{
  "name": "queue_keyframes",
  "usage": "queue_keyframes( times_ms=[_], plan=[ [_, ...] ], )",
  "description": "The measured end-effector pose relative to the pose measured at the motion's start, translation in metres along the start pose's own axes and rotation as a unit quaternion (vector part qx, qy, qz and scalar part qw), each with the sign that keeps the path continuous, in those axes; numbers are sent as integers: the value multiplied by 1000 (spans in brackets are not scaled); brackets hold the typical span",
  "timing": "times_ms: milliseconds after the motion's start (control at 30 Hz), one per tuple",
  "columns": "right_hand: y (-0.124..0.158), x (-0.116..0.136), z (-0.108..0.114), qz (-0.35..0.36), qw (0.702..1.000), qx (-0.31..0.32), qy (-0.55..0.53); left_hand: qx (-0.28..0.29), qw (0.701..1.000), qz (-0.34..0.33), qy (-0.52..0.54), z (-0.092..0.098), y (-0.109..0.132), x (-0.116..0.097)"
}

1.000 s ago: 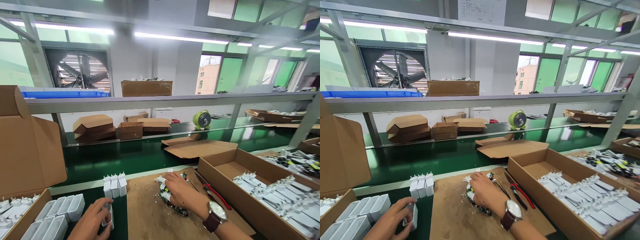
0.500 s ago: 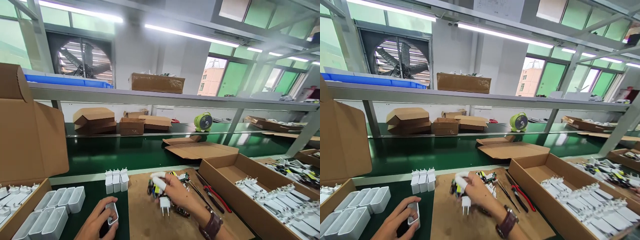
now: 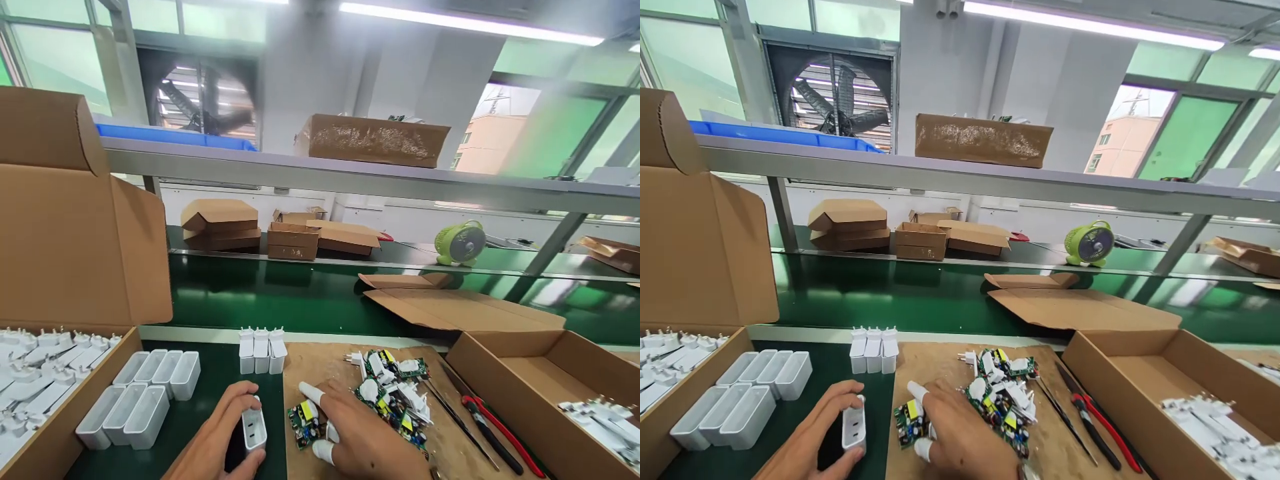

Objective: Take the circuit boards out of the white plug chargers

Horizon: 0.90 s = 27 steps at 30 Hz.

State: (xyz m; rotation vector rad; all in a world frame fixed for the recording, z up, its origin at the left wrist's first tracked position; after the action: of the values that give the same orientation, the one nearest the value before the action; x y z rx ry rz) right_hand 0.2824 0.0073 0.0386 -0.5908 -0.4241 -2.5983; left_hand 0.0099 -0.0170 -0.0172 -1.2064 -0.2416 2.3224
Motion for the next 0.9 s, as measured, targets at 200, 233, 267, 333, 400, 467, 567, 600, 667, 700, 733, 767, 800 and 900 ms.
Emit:
queue_keyframes(
  times_ms=[200,233,267,333,400,467,567,600,667,700,733,767,800,900],
  plan=[
    [-1,-18,-18,51,996,-71,14,50,995,82,32,-6,2,1],
    [-1,-18,-19,69,993,-91,13,52,994,85,40,-6,2,1],
    [0,-16,-19,89,990,-112,14,50,994,84,46,-6,1,1],
    [1,-11,-19,132,980,-150,16,43,995,75,48,-6,0,2],
    [1,-4,-18,169,968,-183,15,40,996,72,42,-7,-1,6],
    [0,4,-18,195,957,-213,8,42,995,83,37,-11,0,11],
    [-3,15,-22,243,928,-282,-7,31,995,89,35,-18,3,15],
    [-3,17,-24,262,915,-308,-7,24,996,80,35,-21,3,15],
    [-4,19,-31,285,896,-341,15,4,998,52,31,-25,4,14],
    [-5,19,-34,288,892,-348,36,-6,999,39,25,-26,4,13],
    [-5,18,-38,286,890,-349,58,-15,999,28,19,-27,4,12],
    [-5,17,-41,283,891,-346,78,-24,999,19,13,-27,3,12],
    [-5,15,-43,283,891,-342,93,-31,999,11,9,-27,3,11],
    [-6,12,-47,284,891,-336,108,-48,999,7,8,-26,1,10]
  ],
)
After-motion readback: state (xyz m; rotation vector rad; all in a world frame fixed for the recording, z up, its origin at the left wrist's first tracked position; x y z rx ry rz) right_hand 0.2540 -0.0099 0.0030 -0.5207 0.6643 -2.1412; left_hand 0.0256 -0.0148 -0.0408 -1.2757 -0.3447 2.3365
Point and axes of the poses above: each hand's wrist, its own y-axis away from the middle knuckle, its own z-axis out of the back of the hand, x = y × z, the point moved 2 cm from there along -y, towards the middle knuckle, and after that the axes turned 1 degree about x, right-handed, at the moved point
